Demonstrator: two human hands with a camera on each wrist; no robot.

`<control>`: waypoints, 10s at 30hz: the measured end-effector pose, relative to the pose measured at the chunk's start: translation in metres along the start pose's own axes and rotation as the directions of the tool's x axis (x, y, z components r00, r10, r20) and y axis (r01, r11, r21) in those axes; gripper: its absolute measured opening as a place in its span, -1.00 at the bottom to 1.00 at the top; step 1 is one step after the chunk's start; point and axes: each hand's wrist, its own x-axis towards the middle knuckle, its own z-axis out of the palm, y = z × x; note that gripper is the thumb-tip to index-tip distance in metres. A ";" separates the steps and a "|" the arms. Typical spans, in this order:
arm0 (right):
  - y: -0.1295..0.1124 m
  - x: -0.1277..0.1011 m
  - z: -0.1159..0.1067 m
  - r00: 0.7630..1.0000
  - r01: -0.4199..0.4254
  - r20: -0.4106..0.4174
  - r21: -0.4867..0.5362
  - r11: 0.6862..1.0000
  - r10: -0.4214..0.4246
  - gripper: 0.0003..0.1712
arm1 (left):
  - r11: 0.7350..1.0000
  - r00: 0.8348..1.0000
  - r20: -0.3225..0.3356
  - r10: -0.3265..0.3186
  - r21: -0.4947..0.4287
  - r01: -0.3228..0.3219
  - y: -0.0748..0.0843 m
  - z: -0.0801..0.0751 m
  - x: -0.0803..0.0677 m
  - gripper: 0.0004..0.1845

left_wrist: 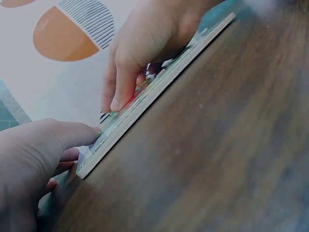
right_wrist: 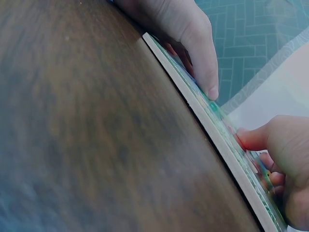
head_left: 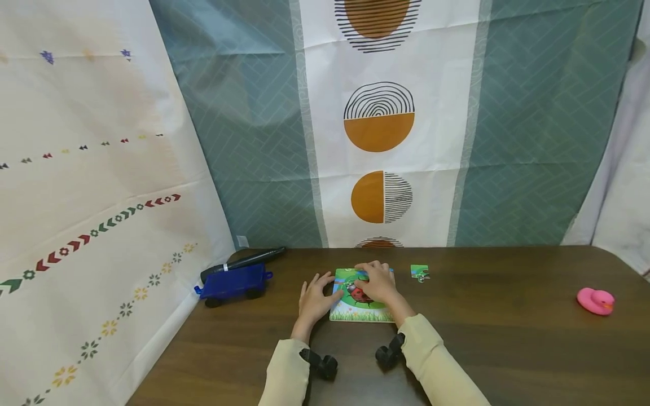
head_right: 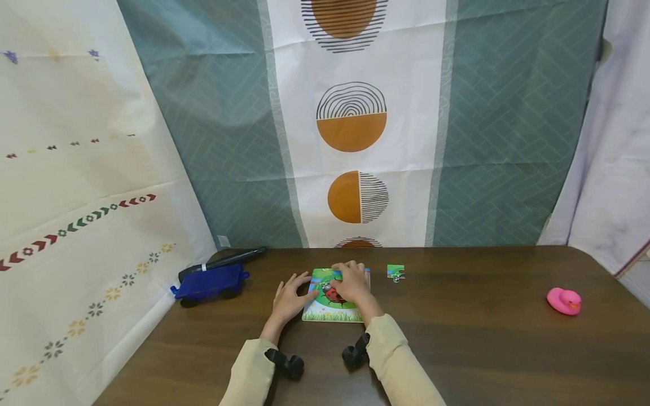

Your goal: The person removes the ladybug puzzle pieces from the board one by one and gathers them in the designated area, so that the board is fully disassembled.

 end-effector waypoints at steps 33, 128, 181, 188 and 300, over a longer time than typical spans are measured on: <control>0.011 -0.006 0.003 0.998 -0.035 -0.031 0.262 0.964 0.045 -0.46 | 0.999 1.000 0.001 -0.029 -0.020 0.029 0.001 -0.002 -0.003 -0.46; 0.143 -0.046 -0.139 0.979 -0.191 -0.004 0.339 0.921 0.205 -0.32 | 0.999 1.000 -0.011 0.001 -0.035 -0.001 0.007 -0.001 0.007 -0.46; 0.152 -0.048 -0.122 0.980 -0.172 -0.073 0.137 0.975 0.184 -0.48 | 0.999 1.000 -0.001 -0.022 -0.028 0.022 -0.001 0.003 -0.005 -0.47; 0.136 -0.042 -0.126 0.976 -0.148 -0.123 0.242 0.959 0.182 -0.49 | 1.000 1.000 -0.005 -0.005 -0.026 0.005 0.000 0.001 0.002 -0.46; 0.050 -0.017 -0.052 0.971 0.015 -0.200 0.599 0.801 0.131 -0.73 | 0.999 1.000 -0.005 0.009 -0.035 -0.009 0.006 -0.003 0.001 -0.47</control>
